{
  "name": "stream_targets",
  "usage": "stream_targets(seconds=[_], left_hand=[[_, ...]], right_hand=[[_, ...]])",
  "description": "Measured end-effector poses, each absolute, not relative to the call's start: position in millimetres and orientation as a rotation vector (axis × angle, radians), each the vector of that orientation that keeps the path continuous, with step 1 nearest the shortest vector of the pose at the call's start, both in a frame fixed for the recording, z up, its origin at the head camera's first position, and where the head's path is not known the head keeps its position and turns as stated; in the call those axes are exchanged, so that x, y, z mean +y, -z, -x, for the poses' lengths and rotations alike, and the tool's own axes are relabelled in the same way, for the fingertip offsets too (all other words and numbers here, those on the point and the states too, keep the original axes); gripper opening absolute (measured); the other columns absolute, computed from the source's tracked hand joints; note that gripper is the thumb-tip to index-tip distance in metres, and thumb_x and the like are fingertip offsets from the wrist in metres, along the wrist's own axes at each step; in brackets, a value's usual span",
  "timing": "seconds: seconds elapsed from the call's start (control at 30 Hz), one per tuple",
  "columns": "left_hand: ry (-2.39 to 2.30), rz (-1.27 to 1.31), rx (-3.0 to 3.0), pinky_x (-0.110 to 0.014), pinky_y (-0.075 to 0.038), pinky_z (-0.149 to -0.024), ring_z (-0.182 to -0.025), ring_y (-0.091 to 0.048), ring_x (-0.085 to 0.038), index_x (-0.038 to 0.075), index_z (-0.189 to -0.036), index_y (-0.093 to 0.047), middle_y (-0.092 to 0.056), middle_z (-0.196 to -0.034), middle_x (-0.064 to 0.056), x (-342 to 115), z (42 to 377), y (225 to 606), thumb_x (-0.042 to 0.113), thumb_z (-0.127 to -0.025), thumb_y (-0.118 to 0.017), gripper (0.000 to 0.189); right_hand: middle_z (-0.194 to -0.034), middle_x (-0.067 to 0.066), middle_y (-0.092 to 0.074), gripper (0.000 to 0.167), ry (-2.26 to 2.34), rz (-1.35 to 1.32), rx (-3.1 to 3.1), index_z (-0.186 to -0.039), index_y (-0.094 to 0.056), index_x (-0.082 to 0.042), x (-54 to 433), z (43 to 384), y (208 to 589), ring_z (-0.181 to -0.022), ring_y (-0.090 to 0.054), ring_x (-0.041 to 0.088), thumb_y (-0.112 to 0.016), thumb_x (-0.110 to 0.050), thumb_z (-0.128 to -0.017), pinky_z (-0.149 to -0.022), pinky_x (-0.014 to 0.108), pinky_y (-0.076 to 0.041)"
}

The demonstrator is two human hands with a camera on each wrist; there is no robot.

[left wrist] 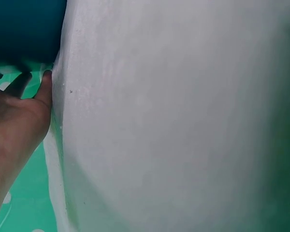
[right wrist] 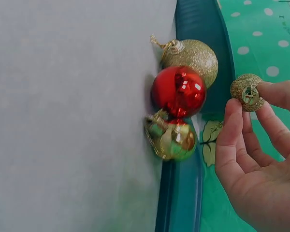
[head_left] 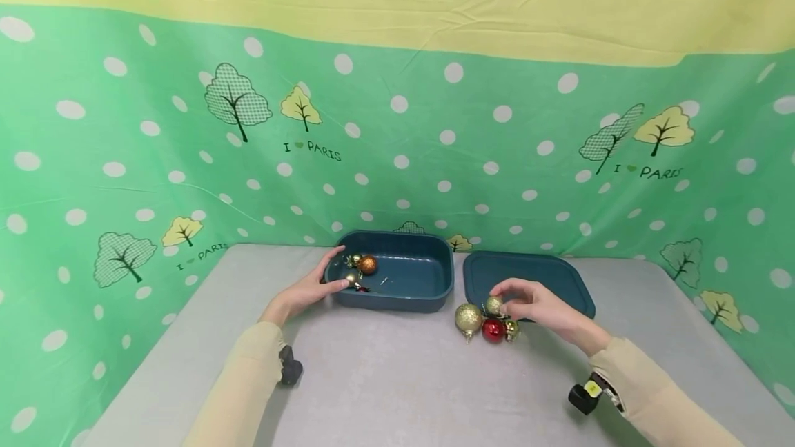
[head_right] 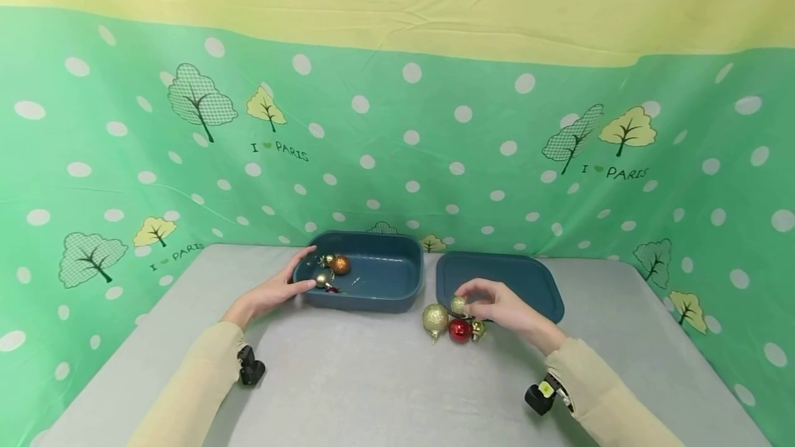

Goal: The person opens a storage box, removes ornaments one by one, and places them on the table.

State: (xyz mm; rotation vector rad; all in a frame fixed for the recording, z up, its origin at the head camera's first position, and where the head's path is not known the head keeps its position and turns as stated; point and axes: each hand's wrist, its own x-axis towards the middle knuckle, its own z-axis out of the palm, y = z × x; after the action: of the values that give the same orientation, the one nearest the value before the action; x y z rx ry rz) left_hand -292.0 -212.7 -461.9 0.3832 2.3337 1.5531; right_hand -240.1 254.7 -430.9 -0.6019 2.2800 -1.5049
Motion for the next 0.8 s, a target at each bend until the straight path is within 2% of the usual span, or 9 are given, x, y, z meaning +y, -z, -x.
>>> stream_targets(seconds=[0.2,0.5,0.8], left_hand=[[-1.555,-0.413,2.356,-0.069,-0.007,-0.106,-0.142,0.009,-0.041,0.03,-0.156,-0.006,0.01,-0.16,-0.013,-215.7,296.6,472.8,0.026,-0.096,-0.061,0.082],[-1.563,-0.41,2.349,-0.069,-0.008,-0.107,-0.142,0.01,-0.041,0.03,-0.156,-0.006,0.011,-0.16,-0.013,-217.6,293.3,470.5,0.027,-0.095,-0.063,0.083],[-1.549,-0.412,2.358,-0.069,-0.007,-0.107,-0.142,0.009,-0.042,0.03,-0.156,-0.007,0.01,-0.16,-0.013,-214.7,293.8,469.2,0.027,-0.095,-0.063,0.083]], right_hand=[[-0.114,0.019,-0.058,0.033,1.511,0.569,2.339,-0.124,-0.054,0.007,268.4,232.6,432.1,-0.088,-0.06,0.019,-0.058,-0.006,-0.094,-0.073,0.039,-0.053],[-0.12,0.019,-0.055,0.035,1.538,0.522,2.359,-0.125,-0.053,0.007,282.6,223.2,434.0,-0.089,-0.06,0.016,-0.059,-0.01,-0.095,-0.077,0.04,-0.054],[-0.114,0.023,-0.058,0.036,1.553,0.503,2.368,-0.124,-0.051,0.01,293.7,215.6,441.5,-0.089,-0.064,0.018,-0.06,-0.007,-0.094,-0.07,0.038,-0.054]])
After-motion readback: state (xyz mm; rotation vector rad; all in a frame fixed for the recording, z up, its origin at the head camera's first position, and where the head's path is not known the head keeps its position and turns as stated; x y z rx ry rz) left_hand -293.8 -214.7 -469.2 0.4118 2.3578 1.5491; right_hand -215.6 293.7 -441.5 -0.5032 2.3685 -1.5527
